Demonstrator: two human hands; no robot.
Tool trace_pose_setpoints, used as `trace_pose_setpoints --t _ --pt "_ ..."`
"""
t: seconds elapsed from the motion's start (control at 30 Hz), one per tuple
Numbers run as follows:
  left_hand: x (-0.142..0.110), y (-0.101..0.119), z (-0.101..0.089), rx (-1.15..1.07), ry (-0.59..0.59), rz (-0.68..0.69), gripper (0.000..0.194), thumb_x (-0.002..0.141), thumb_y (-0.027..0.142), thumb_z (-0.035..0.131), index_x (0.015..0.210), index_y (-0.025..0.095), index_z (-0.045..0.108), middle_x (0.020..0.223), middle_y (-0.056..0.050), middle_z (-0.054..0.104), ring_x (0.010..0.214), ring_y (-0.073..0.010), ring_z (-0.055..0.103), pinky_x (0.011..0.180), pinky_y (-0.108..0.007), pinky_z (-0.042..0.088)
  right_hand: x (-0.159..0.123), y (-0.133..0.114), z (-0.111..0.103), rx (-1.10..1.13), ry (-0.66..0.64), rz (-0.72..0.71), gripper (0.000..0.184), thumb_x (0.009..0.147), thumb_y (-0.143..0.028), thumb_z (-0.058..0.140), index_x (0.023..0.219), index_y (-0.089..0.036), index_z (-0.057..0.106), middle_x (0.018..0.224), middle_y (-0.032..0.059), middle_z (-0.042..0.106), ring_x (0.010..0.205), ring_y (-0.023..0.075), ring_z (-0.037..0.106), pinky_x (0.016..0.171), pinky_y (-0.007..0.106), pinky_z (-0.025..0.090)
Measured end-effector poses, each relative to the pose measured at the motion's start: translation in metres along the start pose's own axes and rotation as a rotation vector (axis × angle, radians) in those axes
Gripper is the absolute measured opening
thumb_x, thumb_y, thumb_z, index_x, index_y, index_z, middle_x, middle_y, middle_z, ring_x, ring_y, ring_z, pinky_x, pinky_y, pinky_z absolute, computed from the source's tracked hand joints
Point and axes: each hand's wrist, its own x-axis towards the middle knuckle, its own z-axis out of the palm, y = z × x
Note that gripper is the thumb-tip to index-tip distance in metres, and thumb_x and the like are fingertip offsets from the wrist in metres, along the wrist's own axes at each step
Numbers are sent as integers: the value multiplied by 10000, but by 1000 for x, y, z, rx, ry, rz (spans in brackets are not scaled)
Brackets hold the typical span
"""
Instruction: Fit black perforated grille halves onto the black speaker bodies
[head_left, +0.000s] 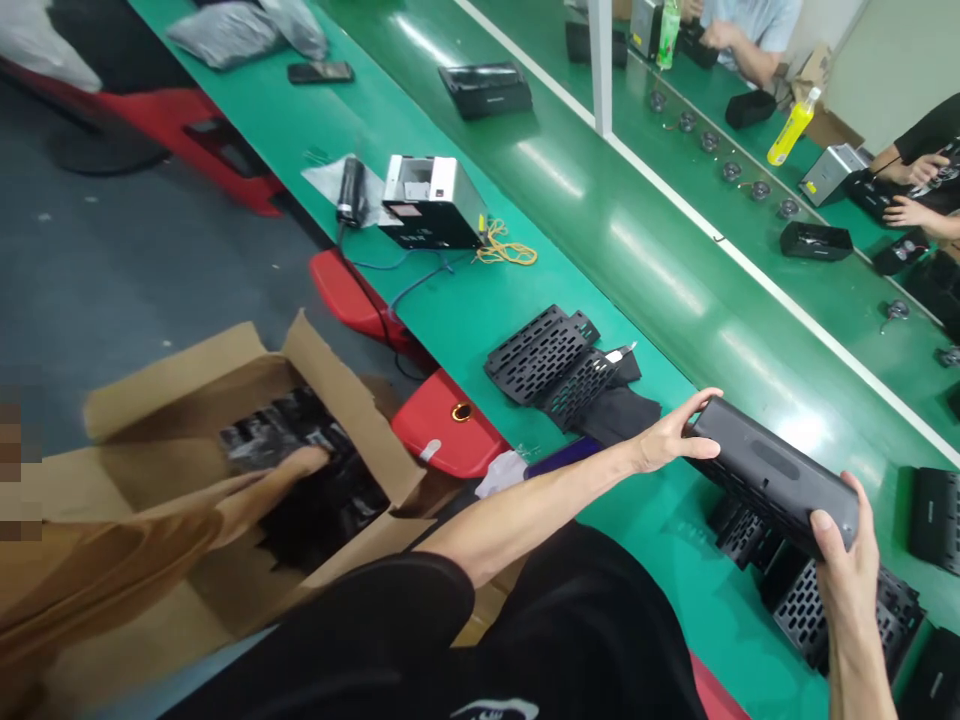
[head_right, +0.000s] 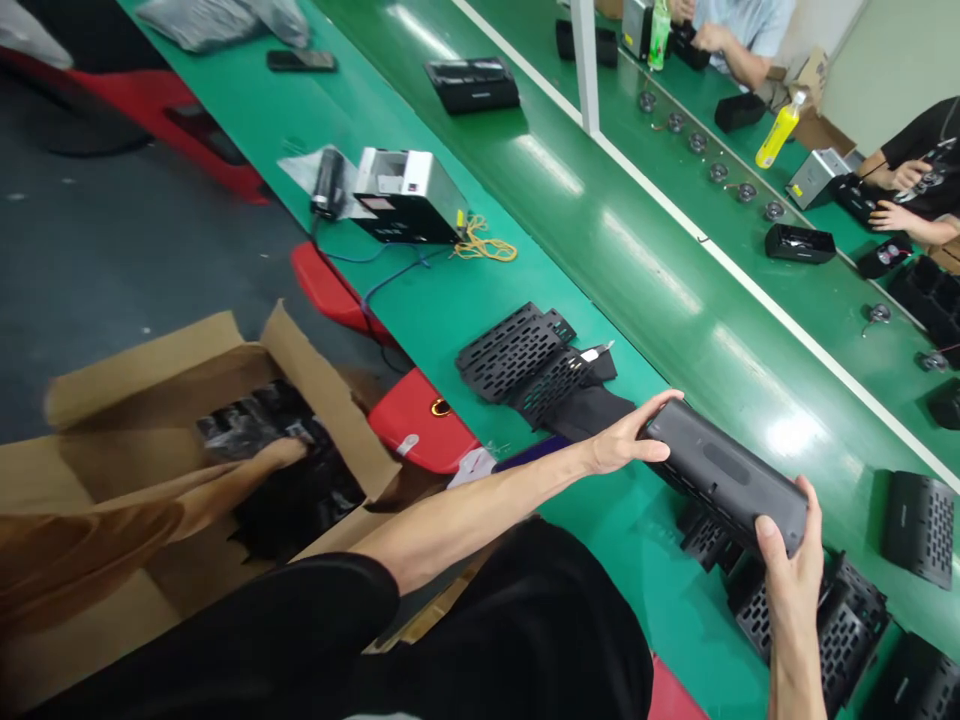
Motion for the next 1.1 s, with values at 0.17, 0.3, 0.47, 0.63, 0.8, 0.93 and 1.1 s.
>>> trace_pose_setpoints --t 0.17,0.3,0.47,0.63,0.8,0.93,1.1 --pt "7 -11 13 31 221 -148 960 683 606 938 1502 260 578 1281 -62 712 1199 -291 652 1101 -420 489 20 5 12 111 36 194 952 763 -674 830 1549 -200 575 1309 123 719 1202 374 684 1057 519 549" --pt "30 -16 8 -24 271 -407 853 693 778 864 1334 253 660 1256 -82 770 1267 -316 660 1056 -415 519 40 4 6 106 -53 180 1065 720 -626 910 1622 -224 509 1553 129 610 1421 377 576 1181 512 471" --pt "56 -25 2 -137 205 -436 857 532 652 1017 1176 213 658 1123 -77 797 1095 -261 720 912 -348 570 65 10 6 194 -78 196 1086 742 -573 933 1651 -216 459 1546 136 622 1410 355 594 1229 517 424" --pt "83 -42 4 -15 276 -479 741 665 688 942 1113 185 633 902 -37 729 733 -179 672 579 -280 535 107 38 3 337 -92 357 972 630 -516 1009 1485 -241 637 1405 107 717 1343 351 636 1199 495 461" --pt "126 -46 3 -77 273 -535 921 738 595 947 1450 204 514 1048 -78 723 746 -159 676 609 -279 551 147 58 -4 493 -48 527 873 518 -375 1043 1312 -266 695 1176 69 768 1023 307 726 975 525 593" --pt "152 -37 -1 -156 444 -322 883 847 458 883 1555 212 418 1167 -100 689 759 -122 684 734 -299 584 184 74 0 563 173 572 615 658 -493 884 1184 -275 650 1148 55 727 932 275 692 861 591 593" --pt "104 -27 -15 156 527 -161 398 878 508 788 1048 166 676 934 -43 693 739 -112 644 646 -231 504 221 80 13 628 270 581 335 796 -502 620 1023 -256 607 1291 135 653 1148 323 654 909 662 539"
